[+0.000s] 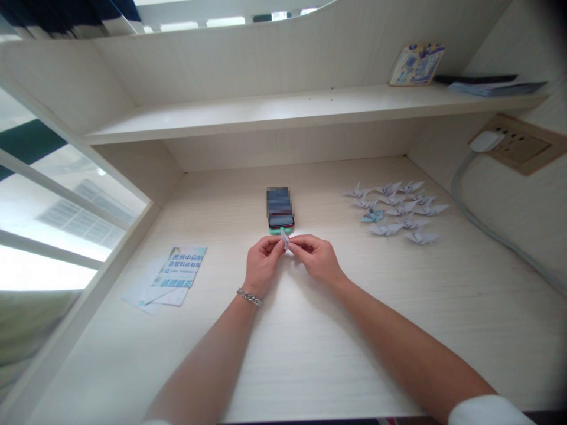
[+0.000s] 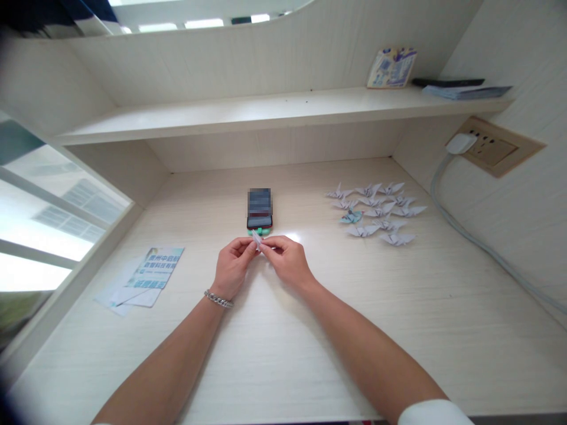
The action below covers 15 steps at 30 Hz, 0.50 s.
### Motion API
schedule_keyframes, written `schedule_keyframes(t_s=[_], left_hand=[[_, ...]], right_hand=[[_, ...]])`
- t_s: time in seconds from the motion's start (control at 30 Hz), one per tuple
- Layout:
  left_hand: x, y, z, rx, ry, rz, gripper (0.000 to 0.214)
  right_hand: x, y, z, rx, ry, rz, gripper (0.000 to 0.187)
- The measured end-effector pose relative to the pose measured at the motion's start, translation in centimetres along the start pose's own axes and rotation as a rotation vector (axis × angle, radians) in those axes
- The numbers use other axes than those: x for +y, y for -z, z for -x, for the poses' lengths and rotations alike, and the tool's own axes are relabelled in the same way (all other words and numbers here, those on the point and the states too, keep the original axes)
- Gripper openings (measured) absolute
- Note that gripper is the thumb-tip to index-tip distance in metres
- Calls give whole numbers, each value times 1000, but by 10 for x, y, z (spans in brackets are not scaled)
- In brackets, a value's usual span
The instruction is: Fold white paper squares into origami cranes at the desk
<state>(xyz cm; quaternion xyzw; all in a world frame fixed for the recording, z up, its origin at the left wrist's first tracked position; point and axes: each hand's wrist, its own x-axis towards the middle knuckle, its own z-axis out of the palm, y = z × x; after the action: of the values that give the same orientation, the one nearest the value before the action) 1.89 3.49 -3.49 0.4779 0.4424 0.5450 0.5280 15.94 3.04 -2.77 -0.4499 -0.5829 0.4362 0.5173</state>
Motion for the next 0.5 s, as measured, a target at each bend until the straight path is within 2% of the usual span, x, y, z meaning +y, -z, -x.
schedule_keyframes(t_s=[0.5], left_hand=[[-1,0,0,39,-29,-1,27]], right_hand=[[-6,1,1,57,140,165,13]])
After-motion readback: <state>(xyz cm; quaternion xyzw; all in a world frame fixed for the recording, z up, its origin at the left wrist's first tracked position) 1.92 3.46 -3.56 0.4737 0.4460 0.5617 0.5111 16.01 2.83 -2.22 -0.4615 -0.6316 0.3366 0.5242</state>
